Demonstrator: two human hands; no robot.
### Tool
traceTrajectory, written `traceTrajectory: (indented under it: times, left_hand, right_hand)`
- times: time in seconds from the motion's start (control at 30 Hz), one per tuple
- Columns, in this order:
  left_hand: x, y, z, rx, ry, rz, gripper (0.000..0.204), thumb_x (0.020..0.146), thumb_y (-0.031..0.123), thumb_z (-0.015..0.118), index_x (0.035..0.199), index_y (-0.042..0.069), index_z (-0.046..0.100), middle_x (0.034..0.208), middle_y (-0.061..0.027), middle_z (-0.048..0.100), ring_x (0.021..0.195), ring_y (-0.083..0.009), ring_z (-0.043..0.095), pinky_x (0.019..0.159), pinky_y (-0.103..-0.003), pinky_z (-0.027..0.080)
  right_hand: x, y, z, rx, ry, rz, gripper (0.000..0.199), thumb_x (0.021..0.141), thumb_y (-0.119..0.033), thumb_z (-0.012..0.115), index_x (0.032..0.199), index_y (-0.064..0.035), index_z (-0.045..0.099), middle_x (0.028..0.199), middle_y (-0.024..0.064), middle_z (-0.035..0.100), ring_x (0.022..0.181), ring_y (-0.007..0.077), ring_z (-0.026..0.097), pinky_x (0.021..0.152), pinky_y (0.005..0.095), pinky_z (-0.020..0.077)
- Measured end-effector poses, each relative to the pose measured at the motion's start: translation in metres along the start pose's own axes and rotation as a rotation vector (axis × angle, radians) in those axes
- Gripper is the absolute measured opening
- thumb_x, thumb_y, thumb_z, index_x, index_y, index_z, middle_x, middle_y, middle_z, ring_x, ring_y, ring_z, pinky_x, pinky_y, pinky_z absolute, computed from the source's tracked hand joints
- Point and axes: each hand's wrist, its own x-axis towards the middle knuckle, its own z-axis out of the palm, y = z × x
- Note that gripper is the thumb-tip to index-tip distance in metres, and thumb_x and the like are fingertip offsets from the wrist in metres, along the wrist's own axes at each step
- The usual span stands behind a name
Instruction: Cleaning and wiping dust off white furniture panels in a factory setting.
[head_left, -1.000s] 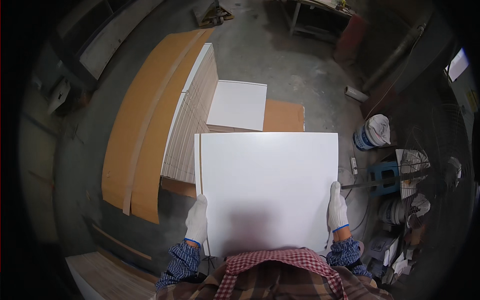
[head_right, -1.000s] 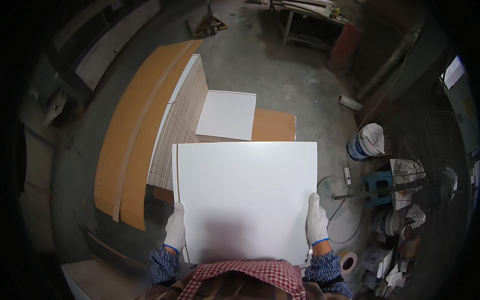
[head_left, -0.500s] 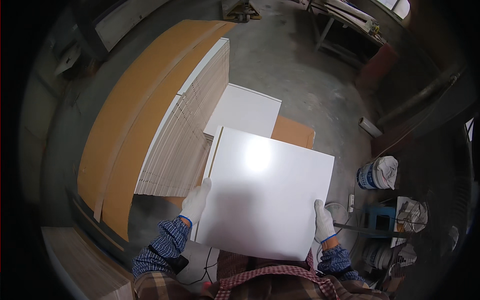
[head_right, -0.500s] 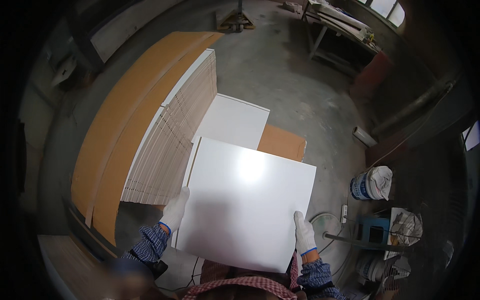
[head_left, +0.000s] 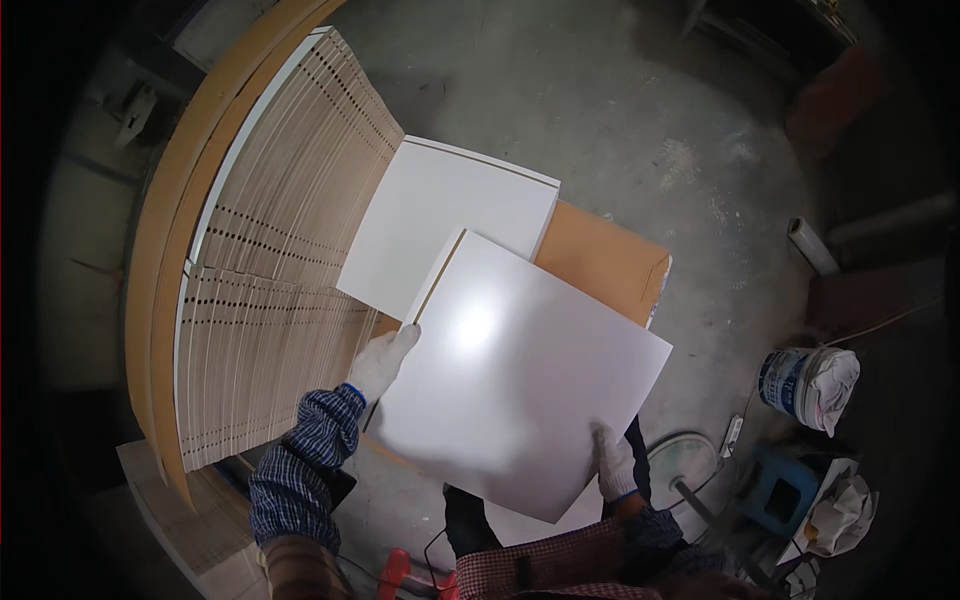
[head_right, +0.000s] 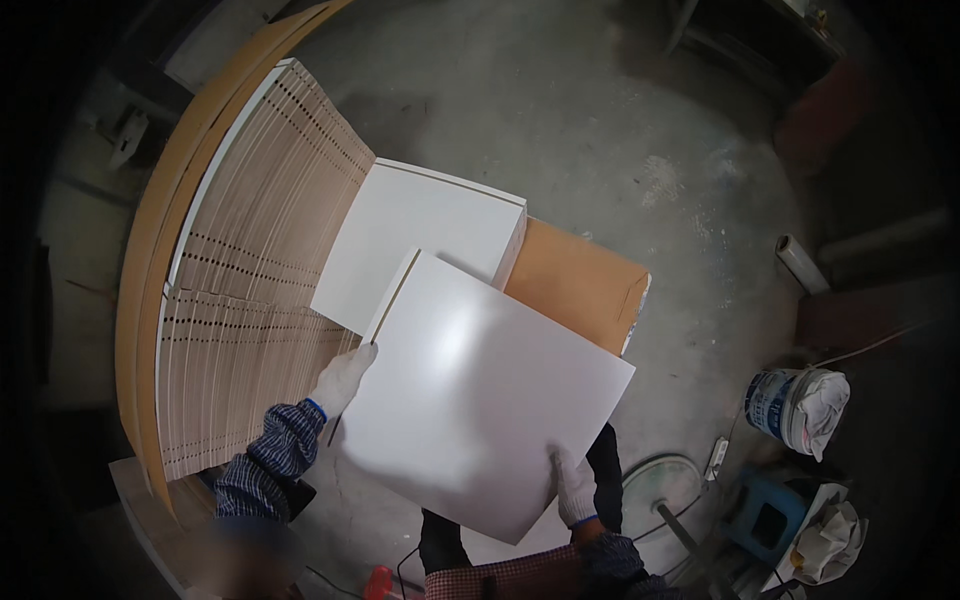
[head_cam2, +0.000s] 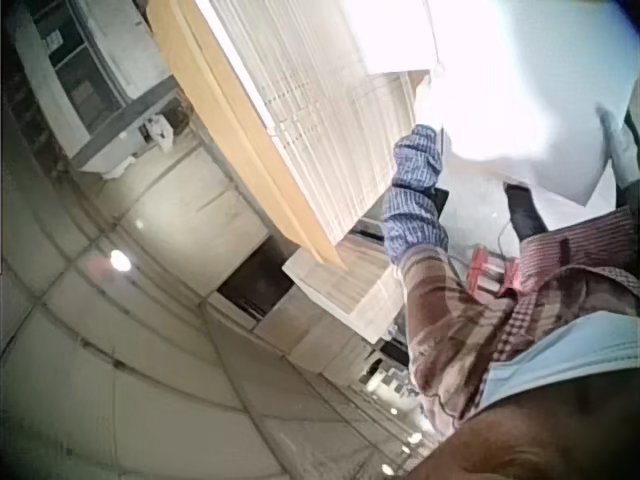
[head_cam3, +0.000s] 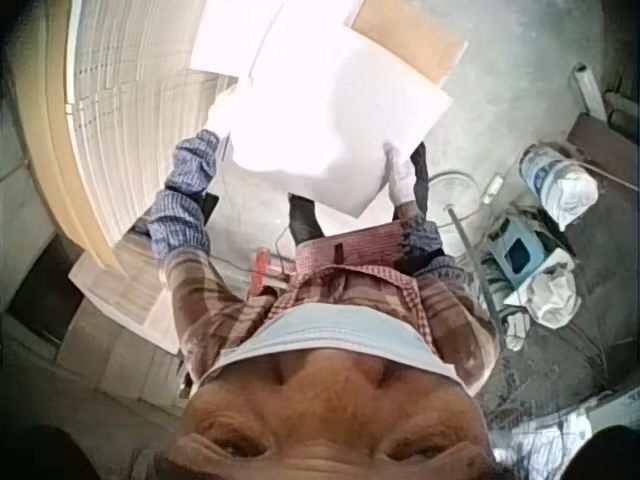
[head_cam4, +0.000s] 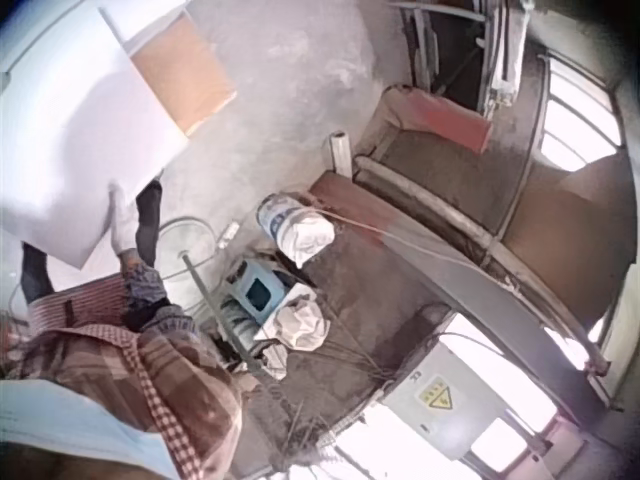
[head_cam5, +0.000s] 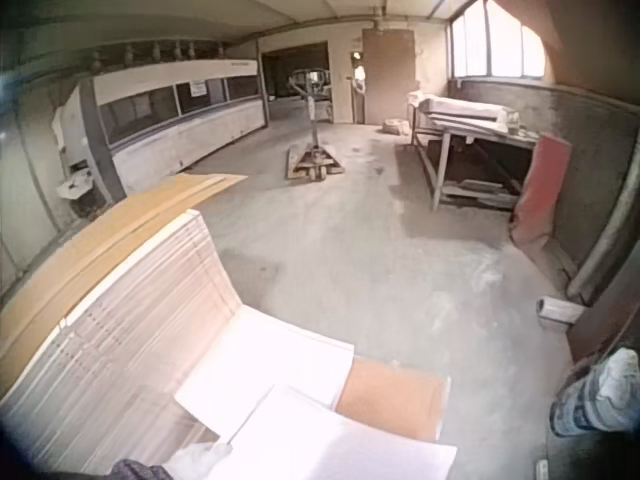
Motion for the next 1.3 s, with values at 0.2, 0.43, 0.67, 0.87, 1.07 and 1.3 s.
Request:
traceTrajectory:
  times: [0.2, 0.43, 0.67, 0.87, 1.07, 1.3]
  left_hand:
    - [0.121, 0.071, -0.002, 0.086, -0.118, 0.244, 0.088, 0.096, 0.071, 0.040, 0.142, -0.003, 0.053, 0.134, -0.0251, 0.063, 0.129, -0.0368, 0.056, 0.112, -0.039, 0.037]
    - [0.183, 0.115, -0.027, 0.229, -0.103, 0.239, 0.083, 0.097, 0.066, 0.047, 0.139, -0.005, 0.057, 0.129, -0.0256, 0.065, 0.125, -0.0340, 0.059, 0.110, -0.037, 0.040]
    - [0.199, 0.113, -0.045, 0.446, 0.049, 0.217, 0.093, 0.090, 0.078, 0.046, 0.131, -0.004, 0.063, 0.129, -0.0231, 0.066, 0.122, -0.0358, 0.061, 0.107, -0.039, 0.044]
    - [0.114, 0.102, -0.035, 0.064, 0.502, 0.240, 0.058, 0.092, 0.045, 0.069, 0.131, 0.001, 0.063, 0.130, -0.0196, 0.064, 0.122, -0.0322, 0.061, 0.104, -0.038, 0.047]
    - [-0.020, -0.081, 0.101, -0.602, 0.875, -0.258, 0.077, 0.093, 0.039, 0.072, 0.148, -0.005, 0.042, 0.146, -0.0246, 0.051, 0.133, -0.0328, 0.052, 0.110, -0.041, 0.044]
    - [-0.110, -0.094, 0.306, -1.597, -0.054, -0.150, 0.060, 0.102, 0.036, 0.062, 0.149, 0.006, 0.038, 0.148, -0.0127, 0.049, 0.143, -0.0361, 0.041, 0.118, -0.049, 0.035]
  right_hand:
    - [0.080, 0.066, 0.010, 0.123, 0.053, -0.125, 0.049, 0.105, -0.031, 0.058, 0.140, 0.0036, 0.050, 0.129, 0.0074, 0.060, 0.118, 0.0188, 0.058, 0.104, 0.0346, 0.0469]
    - [0.090, 0.037, 0.081, 0.321, 0.047, 0.005, 0.044, 0.099, -0.015, 0.066, 0.136, 0.0050, 0.051, 0.125, 0.0127, 0.063, 0.110, 0.0216, 0.065, 0.098, 0.0323, 0.0535]
    - [0.073, 0.054, 0.123, 0.330, -0.072, 0.098, 0.050, 0.102, -0.024, 0.065, 0.141, 0.0008, 0.048, 0.132, 0.0084, 0.058, 0.117, 0.0199, 0.060, 0.104, 0.0345, 0.0496]
    - [0.074, 0.055, 0.122, 0.336, -0.083, 0.224, 0.038, 0.103, -0.025, 0.064, 0.131, -0.0018, 0.055, 0.114, 0.0040, 0.060, 0.109, 0.0156, 0.058, 0.098, 0.0338, 0.0500]
    - [0.104, 0.021, 0.027, 0.116, -0.277, 0.244, 0.050, 0.106, -0.038, 0.051, 0.144, -0.0058, 0.042, 0.137, 0.0149, 0.054, 0.122, 0.0298, 0.059, 0.095, 0.0409, 0.0542]
    - [0.200, -0.140, -0.013, -0.442, -0.249, -0.304, 0.060, 0.106, -0.037, 0.052, 0.149, 0.0036, 0.040, 0.130, 0.0110, 0.059, 0.116, 0.0181, 0.057, 0.101, 0.0318, 0.0459]
